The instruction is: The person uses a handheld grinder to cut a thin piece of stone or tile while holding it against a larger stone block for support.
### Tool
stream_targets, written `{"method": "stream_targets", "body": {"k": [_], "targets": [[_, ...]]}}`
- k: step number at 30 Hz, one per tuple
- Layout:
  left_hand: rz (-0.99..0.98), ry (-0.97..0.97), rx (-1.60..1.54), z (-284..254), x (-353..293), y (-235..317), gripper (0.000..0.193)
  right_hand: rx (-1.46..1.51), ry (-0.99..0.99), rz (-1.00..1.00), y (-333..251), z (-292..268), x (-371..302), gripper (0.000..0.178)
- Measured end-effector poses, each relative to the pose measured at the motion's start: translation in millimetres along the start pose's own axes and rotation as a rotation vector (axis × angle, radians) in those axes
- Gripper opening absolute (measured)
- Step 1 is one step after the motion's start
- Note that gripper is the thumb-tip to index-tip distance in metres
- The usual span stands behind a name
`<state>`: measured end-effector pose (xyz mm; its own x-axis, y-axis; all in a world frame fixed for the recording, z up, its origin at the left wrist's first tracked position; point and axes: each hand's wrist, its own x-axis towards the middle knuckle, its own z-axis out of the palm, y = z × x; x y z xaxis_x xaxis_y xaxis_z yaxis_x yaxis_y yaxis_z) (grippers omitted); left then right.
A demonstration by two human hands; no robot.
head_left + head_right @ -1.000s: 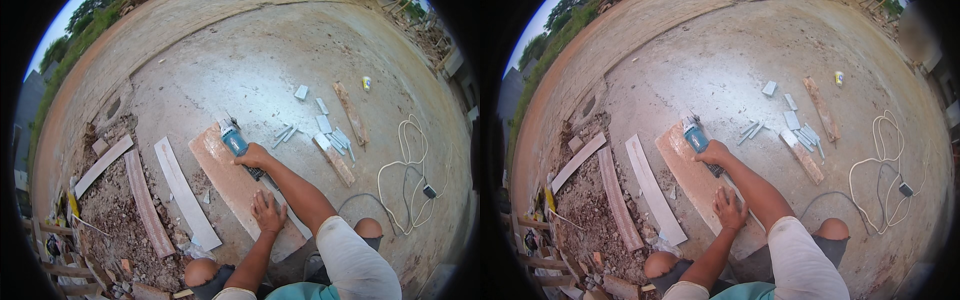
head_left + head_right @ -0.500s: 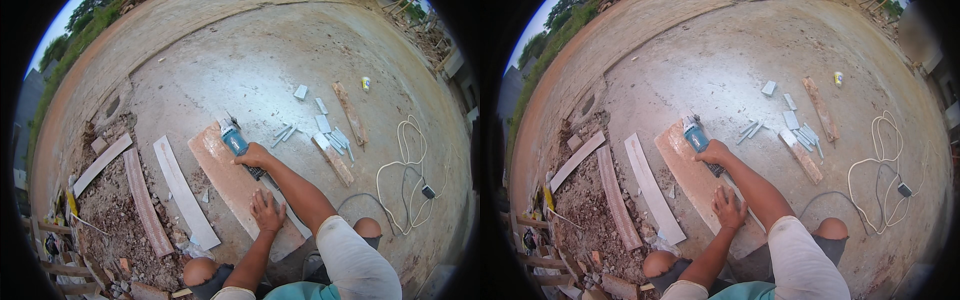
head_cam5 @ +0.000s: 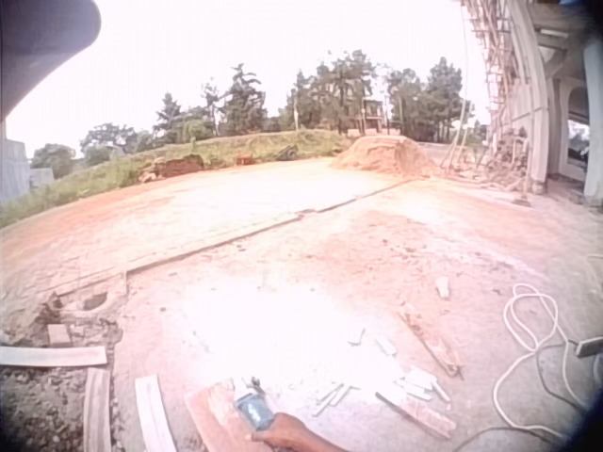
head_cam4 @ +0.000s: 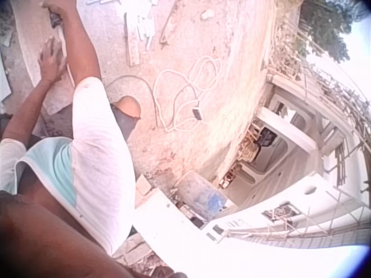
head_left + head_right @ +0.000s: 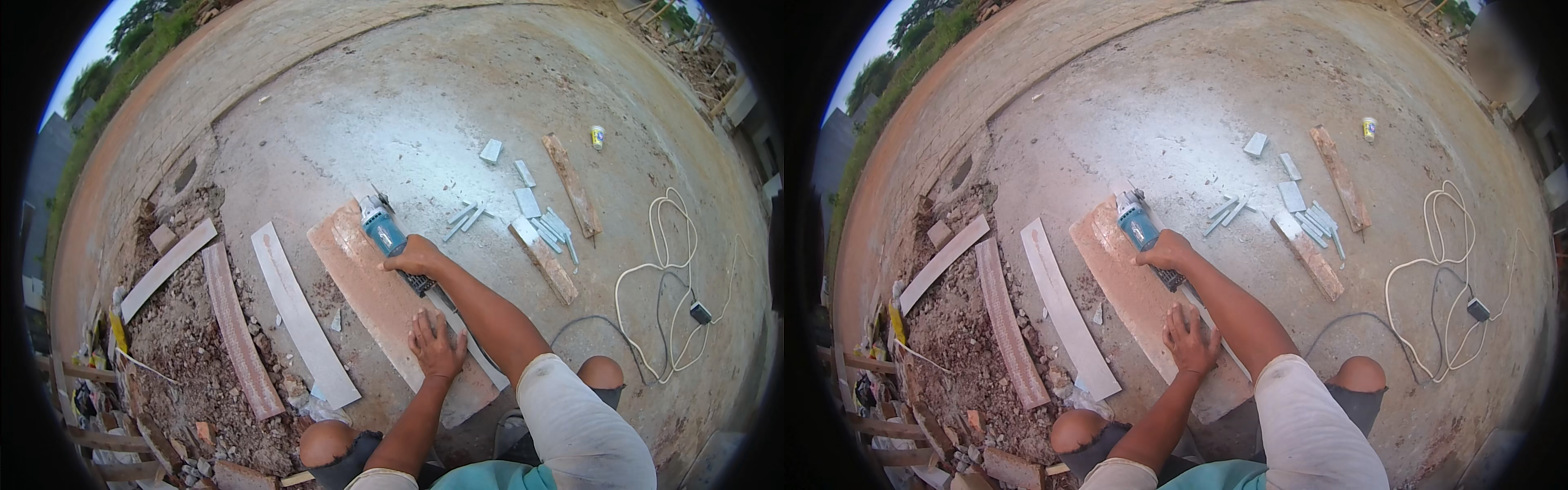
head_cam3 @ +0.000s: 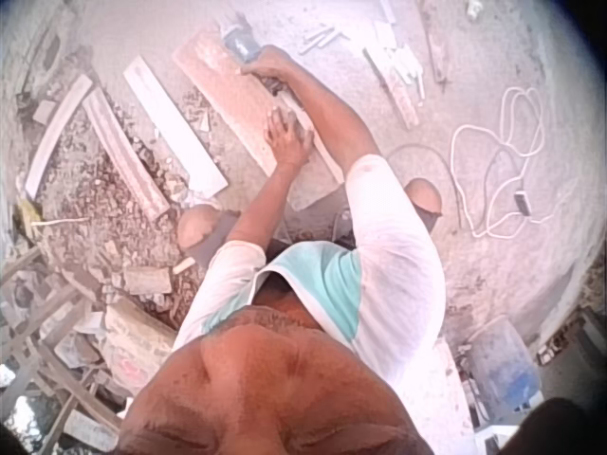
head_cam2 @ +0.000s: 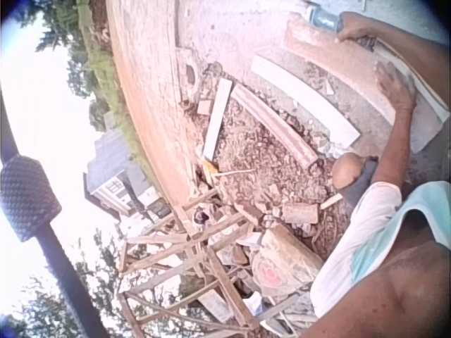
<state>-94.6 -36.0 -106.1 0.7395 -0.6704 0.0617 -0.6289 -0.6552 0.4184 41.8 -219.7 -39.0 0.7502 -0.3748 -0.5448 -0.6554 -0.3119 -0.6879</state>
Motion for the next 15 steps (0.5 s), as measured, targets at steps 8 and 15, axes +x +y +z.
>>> {"method": "stream_targets", "body": {"k": [8, 15], "targets": [[0.003, 0.002, -0.008, 0.0, -0.2, -0.5, 0.066, 0.001, 0.007, -0.001, 0.2, 0.6, -2.5, 0.098], [0.000, 0.008, -0.002, 1.5, 0.1, -0.6, 0.066, -0.012, 0.008, 0.007, 1.0, 0.9, -4.5, 0.098]]}}
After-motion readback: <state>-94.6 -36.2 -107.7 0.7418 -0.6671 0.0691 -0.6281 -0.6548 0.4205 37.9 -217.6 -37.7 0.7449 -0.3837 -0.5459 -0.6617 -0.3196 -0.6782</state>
